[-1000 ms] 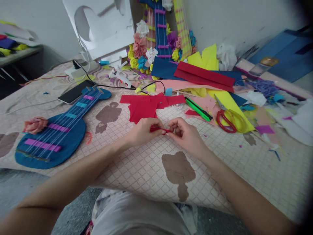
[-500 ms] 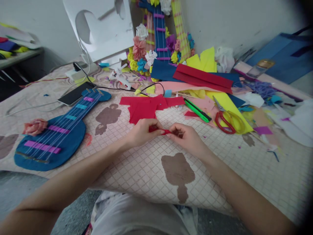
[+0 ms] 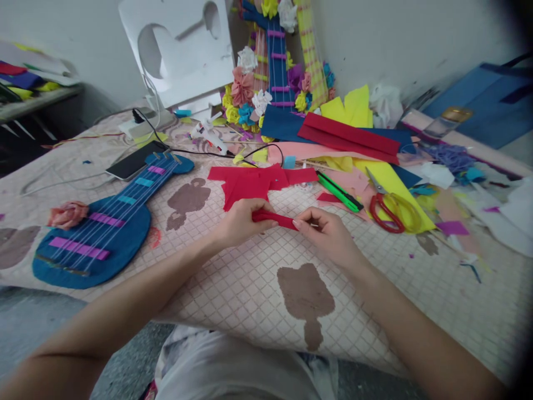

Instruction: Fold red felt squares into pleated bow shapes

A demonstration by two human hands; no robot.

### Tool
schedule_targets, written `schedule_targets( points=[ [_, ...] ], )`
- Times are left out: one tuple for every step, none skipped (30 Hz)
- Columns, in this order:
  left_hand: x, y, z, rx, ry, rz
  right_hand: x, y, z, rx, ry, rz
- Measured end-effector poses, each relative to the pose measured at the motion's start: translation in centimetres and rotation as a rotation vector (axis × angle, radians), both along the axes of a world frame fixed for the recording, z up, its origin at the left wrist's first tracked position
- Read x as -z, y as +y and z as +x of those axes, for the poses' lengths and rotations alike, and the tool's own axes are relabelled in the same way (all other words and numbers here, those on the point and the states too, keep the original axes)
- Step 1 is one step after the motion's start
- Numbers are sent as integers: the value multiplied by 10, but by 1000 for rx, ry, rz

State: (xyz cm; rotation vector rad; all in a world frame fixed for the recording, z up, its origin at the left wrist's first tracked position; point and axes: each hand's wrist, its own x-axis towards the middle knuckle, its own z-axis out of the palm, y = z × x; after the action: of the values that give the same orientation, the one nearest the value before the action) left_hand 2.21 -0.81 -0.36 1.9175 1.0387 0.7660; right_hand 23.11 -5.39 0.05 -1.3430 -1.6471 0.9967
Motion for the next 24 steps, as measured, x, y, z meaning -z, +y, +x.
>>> schedule_targets(
  points=[
    [1, 1, -1, 1, -29, -45, 1, 0, 0, 9, 17, -6],
    [1, 2, -1, 7, -62, -92, 2, 1, 0, 18, 34, -14],
    [1, 3, -1, 14, -97, -133, 2, 1, 0, 24, 51, -26],
    [1, 3, -2, 19, -130, -165, 3, 2, 1, 27, 68, -42],
    [1, 4, -2, 20, -157, -187, 4, 2, 1, 26, 86, -59],
    [1, 5, -2, 16, -180, -198, 5, 2, 2, 25, 107, -76],
    [0, 6, -3, 10, -198, -203, 6, 2, 3, 26, 130, -93],
    [-1, 7, -3, 4, -210, -205, 7, 3, 3, 30, 154, -108],
    [-3, 7, -3, 0, -215, -208, 8, 3, 4, 35, 178, -122],
    [-5, 7, -3, -1, -215, -216, 8, 3, 4, 40, 199, -136],
    [-8, 6, -3, -1, -209, -230, 9, 3, 5, 45, 219, -150],
    [-10, 6, -3, 0, -200, -246, 9, 2, 5, 46, 236, -162],
    [-12, 5, -3, -2, -190, -257, 9, 2, 5, 47, 248, -171],
    [-13, 4, -3, -4, -181, -259, 9, 2, 4, 47, 254, -175],
    [-14, 4, -2, -2, -170, -251, 9, 2, 4, 47, 256, -176],
    [-14, 4, -2, 3, -164, -231, 8, 1, 4, 47, 254, -175],
    [-13, 4, -2, 12, -162, -204, 8, 1, 4, 46, 250, -170],
    [-12, 4, -2, 20, -164, -175, 8, 2, 4, 42, 244, -165],
    [-10, 4, -2, 24, -169, -153, 8, 2, 4, 33, 234, -159],
    [-8, 5, -2, 23, -178, -147, 8, 2, 5, 23, 222, -152],
    [-6, 5, -2, 17, -189, -151, 9, 3, 5, 11, 207, -145],
    [-4, 5, -1, 9, -197, -165, 9, 4, 6, 1, 188, -138],
    [-2, 6, -1, 3, -198, -186, 8, 5, 7, -6, 166, -128],
    [-1, 6, 0, 0, -193, -207, 8, 6, 8, -9, 139, -114]
  ],
)
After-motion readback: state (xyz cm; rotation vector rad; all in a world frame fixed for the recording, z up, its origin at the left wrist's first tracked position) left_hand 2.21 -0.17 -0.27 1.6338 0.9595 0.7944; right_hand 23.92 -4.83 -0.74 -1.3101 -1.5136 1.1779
